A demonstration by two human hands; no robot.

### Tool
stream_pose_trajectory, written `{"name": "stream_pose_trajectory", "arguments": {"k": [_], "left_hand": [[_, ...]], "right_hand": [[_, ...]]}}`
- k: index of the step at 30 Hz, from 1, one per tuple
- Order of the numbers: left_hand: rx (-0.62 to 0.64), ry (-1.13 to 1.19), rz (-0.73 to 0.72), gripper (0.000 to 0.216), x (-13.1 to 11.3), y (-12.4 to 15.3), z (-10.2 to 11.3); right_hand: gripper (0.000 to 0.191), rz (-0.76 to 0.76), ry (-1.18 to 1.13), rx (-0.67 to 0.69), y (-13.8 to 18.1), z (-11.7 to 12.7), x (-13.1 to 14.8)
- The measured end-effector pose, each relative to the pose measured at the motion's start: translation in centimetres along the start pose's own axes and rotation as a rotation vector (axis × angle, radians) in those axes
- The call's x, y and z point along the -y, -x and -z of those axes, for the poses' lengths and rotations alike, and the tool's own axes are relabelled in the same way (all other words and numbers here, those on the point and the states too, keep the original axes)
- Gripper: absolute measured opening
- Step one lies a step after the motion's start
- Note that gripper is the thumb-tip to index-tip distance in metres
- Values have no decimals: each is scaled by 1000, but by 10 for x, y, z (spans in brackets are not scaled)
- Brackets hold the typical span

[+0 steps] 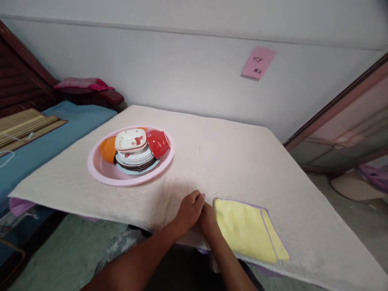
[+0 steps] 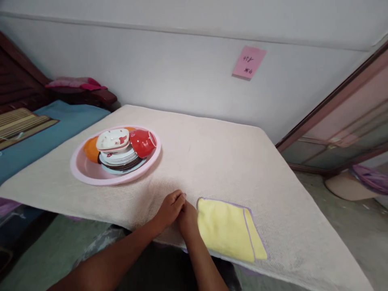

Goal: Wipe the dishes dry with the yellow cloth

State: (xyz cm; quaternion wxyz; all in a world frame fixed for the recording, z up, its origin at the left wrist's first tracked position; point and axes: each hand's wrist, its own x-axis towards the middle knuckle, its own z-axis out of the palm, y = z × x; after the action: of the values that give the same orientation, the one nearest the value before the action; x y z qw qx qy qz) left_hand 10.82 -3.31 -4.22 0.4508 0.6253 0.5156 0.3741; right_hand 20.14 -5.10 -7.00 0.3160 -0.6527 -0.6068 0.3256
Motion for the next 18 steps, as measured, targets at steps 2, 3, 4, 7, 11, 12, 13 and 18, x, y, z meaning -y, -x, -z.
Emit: {"name": "stream_pose_trajectory", "arguments": {"k": [2,3,4,7,11,12,13,18], "left_hand": [[7,26,21,32,1,-5,0],[12,39,27,33,2,-8,1],[15,52,30,33,2,-10,1],[16,97,34,33,1,-16,4],[2,207,68,33,4,-21,18],[-2,234,79,33,5,-22,22],[-8,255,88,34,6,-23,26],[-51,270,77,34,9,-24,46]], "right_hand": [[21,-20,8,27,-3,2,3],[20,-28,11,37,-5,2,5],[20,-33,13,41,-7,3,6],[20,-36,15,41,-12,3,10],[20,3,-3,87,-22,-3,17],[20,15,-7,101,-25,-6,19],[20,24,-9,113,-28,-9,21],[25,51,-10,138,-36,-25,31]]}}
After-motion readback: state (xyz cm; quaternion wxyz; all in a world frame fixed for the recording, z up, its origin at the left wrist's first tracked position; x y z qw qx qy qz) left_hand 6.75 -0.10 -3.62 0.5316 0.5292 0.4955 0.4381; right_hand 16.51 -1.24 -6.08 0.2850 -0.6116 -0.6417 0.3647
